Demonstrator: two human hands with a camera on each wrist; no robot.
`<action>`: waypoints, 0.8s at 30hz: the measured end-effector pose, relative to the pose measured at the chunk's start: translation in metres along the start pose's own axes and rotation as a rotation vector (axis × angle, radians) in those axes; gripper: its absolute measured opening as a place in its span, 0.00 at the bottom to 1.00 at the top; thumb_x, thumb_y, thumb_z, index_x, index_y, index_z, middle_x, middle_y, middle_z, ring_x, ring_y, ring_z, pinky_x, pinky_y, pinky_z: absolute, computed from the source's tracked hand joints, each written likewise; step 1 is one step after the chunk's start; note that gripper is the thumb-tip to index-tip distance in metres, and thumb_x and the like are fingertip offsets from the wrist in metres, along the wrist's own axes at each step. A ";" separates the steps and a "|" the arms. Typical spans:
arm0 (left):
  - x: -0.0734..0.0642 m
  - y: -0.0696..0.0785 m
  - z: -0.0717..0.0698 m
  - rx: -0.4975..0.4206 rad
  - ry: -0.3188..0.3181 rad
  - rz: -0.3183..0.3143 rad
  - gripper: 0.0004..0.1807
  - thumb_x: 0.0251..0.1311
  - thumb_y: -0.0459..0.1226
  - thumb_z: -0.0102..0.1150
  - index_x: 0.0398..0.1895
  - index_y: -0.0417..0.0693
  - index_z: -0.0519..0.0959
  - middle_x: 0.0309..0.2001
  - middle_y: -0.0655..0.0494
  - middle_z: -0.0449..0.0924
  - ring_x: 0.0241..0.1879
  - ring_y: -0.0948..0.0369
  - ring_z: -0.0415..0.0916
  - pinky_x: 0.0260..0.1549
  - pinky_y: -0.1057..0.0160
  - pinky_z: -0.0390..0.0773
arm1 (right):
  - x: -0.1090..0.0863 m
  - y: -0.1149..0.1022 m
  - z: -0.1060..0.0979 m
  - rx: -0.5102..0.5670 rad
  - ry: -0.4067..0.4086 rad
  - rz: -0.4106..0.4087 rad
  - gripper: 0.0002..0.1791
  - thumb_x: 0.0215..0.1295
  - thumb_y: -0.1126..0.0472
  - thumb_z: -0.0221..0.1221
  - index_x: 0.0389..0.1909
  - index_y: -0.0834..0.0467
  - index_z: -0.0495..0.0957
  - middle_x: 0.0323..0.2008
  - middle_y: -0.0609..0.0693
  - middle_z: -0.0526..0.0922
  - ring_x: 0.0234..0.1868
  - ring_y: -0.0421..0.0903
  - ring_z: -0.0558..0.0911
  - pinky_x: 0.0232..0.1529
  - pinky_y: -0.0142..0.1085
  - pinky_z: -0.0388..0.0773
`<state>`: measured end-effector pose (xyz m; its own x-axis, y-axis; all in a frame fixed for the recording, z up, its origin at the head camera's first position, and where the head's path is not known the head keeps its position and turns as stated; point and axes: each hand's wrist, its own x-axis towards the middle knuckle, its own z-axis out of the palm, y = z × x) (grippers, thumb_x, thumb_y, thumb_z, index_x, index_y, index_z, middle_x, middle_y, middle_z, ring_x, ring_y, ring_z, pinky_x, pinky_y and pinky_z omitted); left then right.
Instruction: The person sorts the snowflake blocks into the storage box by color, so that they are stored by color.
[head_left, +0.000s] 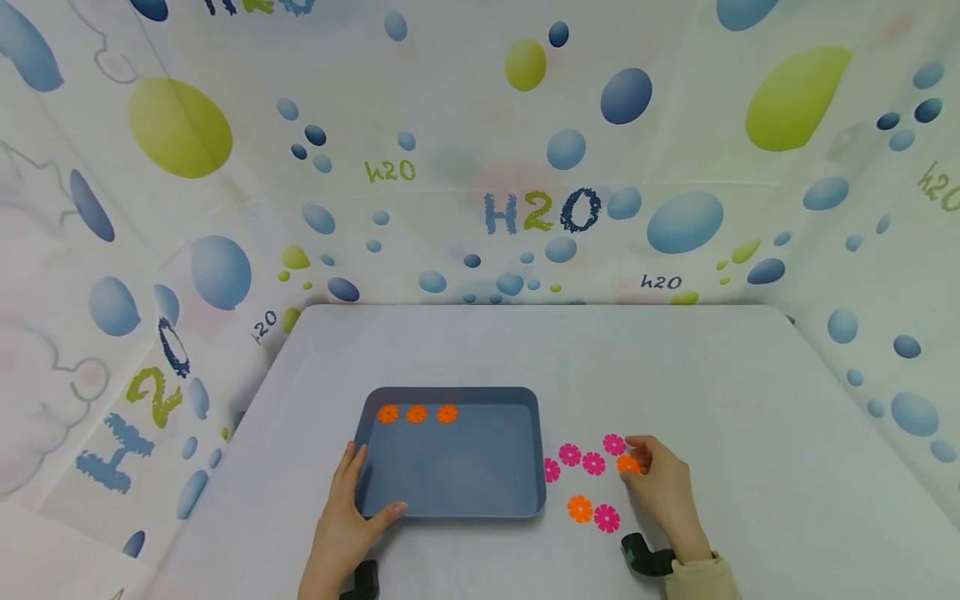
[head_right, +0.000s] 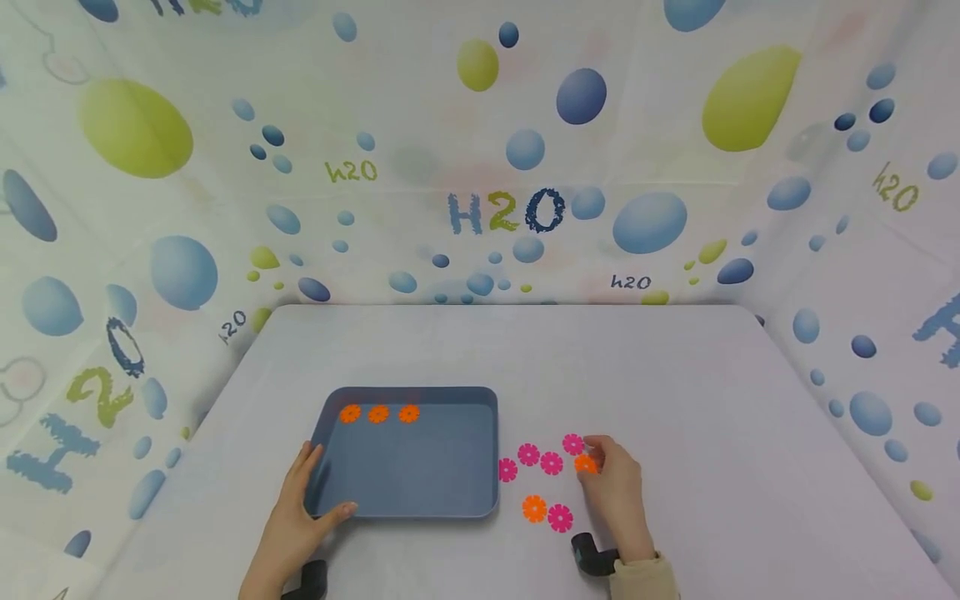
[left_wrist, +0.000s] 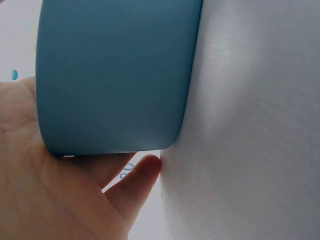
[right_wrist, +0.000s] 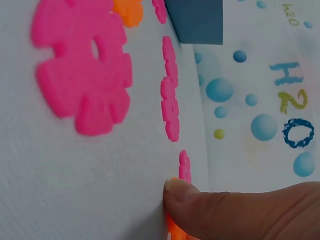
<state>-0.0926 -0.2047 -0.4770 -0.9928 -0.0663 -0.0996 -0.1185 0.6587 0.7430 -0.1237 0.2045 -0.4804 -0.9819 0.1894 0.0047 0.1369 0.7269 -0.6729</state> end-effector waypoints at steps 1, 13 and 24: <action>0.000 0.000 0.000 -0.002 0.000 0.001 0.59 0.50 0.52 0.71 0.77 0.43 0.45 0.78 0.41 0.35 0.75 0.36 0.42 0.64 0.31 0.58 | 0.001 0.000 -0.001 -0.006 -0.010 0.003 0.22 0.52 0.71 0.65 0.51 0.68 0.77 0.38 0.60 0.83 0.37 0.51 0.78 0.40 0.40 0.79; 0.000 0.001 -0.002 -0.005 -0.010 -0.012 0.59 0.50 0.51 0.71 0.77 0.44 0.45 0.79 0.42 0.34 0.75 0.37 0.41 0.65 0.32 0.57 | 0.010 -0.008 -0.015 -0.008 -0.160 0.059 0.12 0.53 0.66 0.69 0.38 0.67 0.81 0.30 0.54 0.83 0.30 0.45 0.77 0.29 0.33 0.74; 0.000 0.000 -0.001 -0.003 -0.006 -0.014 0.59 0.50 0.54 0.70 0.78 0.45 0.45 0.79 0.43 0.34 0.75 0.37 0.41 0.64 0.31 0.59 | 0.043 -0.086 0.013 0.591 -0.282 -0.025 0.18 0.68 0.72 0.53 0.58 0.70 0.72 0.49 0.69 0.82 0.43 0.55 0.87 0.46 0.43 0.83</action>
<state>-0.0926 -0.2056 -0.4767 -0.9910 -0.0706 -0.1140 -0.1323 0.6553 0.7437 -0.1798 0.1416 -0.4324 -0.9915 -0.0615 -0.1144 0.0976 0.2284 -0.9687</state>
